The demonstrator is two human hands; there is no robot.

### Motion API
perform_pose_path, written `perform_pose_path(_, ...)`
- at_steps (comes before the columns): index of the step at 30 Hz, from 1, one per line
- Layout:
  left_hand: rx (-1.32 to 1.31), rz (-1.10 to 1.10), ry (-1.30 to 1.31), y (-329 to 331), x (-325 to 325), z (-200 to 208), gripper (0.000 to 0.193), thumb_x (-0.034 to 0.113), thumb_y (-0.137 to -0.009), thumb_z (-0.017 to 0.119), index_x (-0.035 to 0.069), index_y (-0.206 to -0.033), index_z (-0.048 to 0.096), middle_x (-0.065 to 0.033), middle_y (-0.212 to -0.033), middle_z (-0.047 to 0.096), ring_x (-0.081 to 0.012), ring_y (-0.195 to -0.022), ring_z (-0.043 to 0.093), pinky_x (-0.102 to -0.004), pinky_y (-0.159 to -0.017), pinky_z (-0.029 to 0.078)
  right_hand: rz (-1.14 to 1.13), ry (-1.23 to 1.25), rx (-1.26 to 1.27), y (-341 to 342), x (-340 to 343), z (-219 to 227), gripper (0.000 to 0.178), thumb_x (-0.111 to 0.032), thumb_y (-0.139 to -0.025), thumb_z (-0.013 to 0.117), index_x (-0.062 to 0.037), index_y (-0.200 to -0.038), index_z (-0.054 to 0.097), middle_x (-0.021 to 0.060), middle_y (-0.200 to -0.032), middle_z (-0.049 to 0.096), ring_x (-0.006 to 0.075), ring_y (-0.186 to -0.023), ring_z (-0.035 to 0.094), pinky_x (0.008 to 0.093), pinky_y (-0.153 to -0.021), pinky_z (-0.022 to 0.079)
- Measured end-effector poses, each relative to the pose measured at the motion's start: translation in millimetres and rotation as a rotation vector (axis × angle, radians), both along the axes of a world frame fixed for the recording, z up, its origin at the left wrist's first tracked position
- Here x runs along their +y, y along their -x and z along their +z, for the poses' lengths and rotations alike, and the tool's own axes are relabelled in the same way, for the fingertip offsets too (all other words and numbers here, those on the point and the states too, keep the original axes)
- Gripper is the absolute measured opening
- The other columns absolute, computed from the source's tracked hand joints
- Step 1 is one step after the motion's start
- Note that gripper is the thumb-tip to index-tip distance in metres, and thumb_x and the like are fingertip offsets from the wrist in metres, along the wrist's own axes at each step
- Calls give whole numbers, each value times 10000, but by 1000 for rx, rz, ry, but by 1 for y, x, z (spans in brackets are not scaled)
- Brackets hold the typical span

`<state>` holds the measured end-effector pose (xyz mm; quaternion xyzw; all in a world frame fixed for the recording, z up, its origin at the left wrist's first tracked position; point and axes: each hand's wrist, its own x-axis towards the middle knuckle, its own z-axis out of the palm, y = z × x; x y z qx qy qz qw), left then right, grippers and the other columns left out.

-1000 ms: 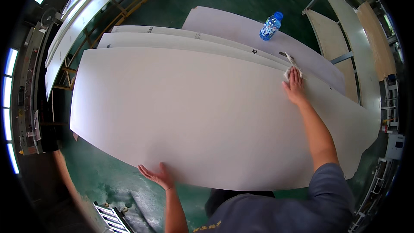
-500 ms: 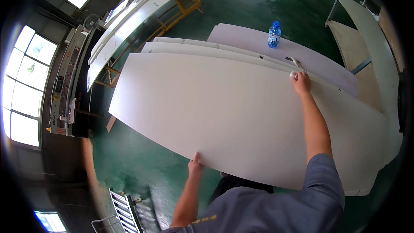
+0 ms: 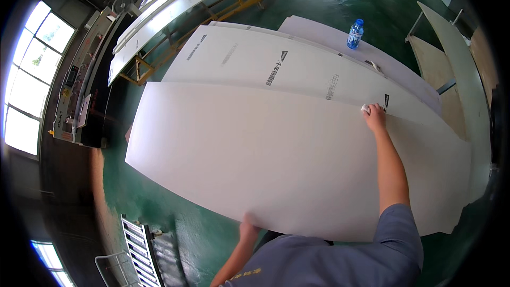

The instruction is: The person wipes the surface of large white panels with a cloth, flips them over, and stacks them on a table. The person repeats this process for multiple panels in a workshop setting.

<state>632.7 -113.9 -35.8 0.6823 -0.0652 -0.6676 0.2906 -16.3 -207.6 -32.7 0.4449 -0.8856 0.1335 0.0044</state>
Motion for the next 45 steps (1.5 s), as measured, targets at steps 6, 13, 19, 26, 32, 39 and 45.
perform_pose_path(6,-84,422,151,-3,9,-31,784,663,-987,477,-17,-1373,522,-145,-1317,616,-284,-1123,642,-437,-937,549,250,-17,-147,2,3,10,372,-232,-782,787,-27,-1062,654,152,-1038,630,368,-1002,601,460,-867,497)
perform_pose_path(13,-170,345,204,7,10,-38,641,651,-975,538,34,-858,666,-9,-699,537,-116,-578,463,-330,-507,383,172,-89,-426,107,67,5,369,-212,-812,820,33,-1019,638,151,-954,658,264,-898,640,384,-799,505)
perform_pose_path(19,-162,304,114,9,0,-54,715,652,-955,570,-51,-1012,690,-81,-847,655,-186,-696,597,-360,-633,506,-112,-263,-365,140,73,4,713,-635,-978,511,59,-891,649,143,-862,680,277,-801,621,426,-762,472)
perform_pose_path(26,26,491,82,6,-25,-134,831,679,-916,608,-92,-1228,608,-107,-934,668,-211,-776,625,-396,-697,526,-260,-150,-248,147,53,33,855,-696,-990,385,93,-1097,696,293,-1068,698,417,-1036,656,490,-926,469)
perform_pose_path(32,-7,294,28,-22,-59,-97,876,726,-918,546,-81,-1255,599,-89,-880,652,-229,-711,596,-427,-659,509,-195,-244,-125,55,33,150,852,-659,-1027,292,92,-1106,687,317,-1127,676,477,-1094,622,523,-956,465)
perform_pose_path(39,192,397,11,-91,-153,-135,957,807,-930,359,-8,-1408,508,-157,-1260,624,-346,-1071,604,-543,-893,507,-198,44,150,-179,-24,317,695,-517,-1073,373,82,-976,713,284,-1027,694,459,-1010,635,525,-871,470)
perform_pose_path(45,664,618,386,-217,-250,-180,800,709,-1004,232,155,-1568,355,-65,-1593,405,-323,-1446,374,-486,-1213,271,203,290,556,-429,-53,417,591,-419,-1077,373,54,-790,580,212,-820,619,416,-823,574,511,-797,453)
